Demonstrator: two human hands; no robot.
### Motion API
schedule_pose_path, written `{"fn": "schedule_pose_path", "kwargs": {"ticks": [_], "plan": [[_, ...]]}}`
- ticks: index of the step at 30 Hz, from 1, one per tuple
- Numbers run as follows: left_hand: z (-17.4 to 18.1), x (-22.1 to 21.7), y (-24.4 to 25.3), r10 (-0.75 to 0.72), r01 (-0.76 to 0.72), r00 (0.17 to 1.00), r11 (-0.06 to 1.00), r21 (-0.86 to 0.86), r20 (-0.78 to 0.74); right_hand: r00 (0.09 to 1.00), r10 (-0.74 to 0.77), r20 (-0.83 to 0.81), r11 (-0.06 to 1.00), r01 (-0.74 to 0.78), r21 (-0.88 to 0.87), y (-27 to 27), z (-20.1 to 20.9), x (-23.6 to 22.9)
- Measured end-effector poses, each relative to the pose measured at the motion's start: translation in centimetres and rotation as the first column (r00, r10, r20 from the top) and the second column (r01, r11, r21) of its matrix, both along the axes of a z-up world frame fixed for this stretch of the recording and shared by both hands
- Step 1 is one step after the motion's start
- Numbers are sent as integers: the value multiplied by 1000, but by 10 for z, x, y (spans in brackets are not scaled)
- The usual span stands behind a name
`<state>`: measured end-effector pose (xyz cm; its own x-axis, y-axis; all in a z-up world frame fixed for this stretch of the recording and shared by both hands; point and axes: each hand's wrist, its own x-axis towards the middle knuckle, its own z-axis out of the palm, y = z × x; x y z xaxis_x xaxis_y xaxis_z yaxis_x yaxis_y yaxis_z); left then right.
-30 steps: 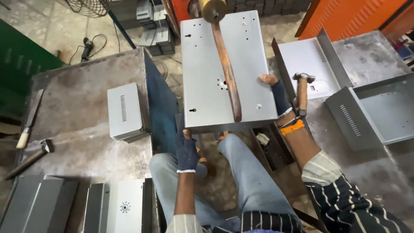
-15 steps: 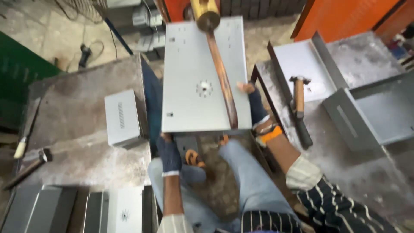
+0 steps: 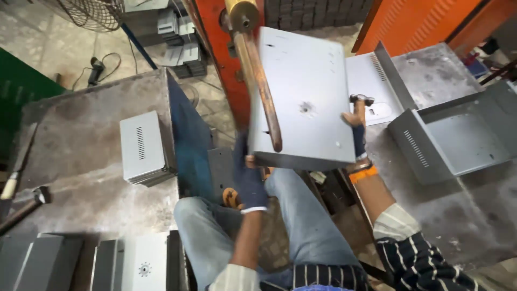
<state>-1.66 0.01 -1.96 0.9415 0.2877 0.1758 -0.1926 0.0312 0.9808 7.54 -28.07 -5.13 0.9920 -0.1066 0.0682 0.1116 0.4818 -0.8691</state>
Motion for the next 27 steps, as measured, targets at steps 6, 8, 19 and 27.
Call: {"fn": "schedule_pose_path", "kwargs": {"ticks": [6, 8, 19, 27], "plan": [[-66, 17, -57, 334, -382, 904, 912, -151, -266, 993, -45, -107, 989, 29, -148, 21, 21, -55], [-8, 21, -46, 447, -426, 895, 851, -307, -5, 980, -200, -25, 748, 136, -650, 10, 9, -46], [45, 73, 27, -60, 30, 996, 926, 376, 67, 982, 173, -77, 127, -100, -987, 82, 114, 36], [41, 48, 31, -353, 353, 934, 935, 1, 46, 944, 284, 168, -193, 227, -954, 80, 176, 20]]}}
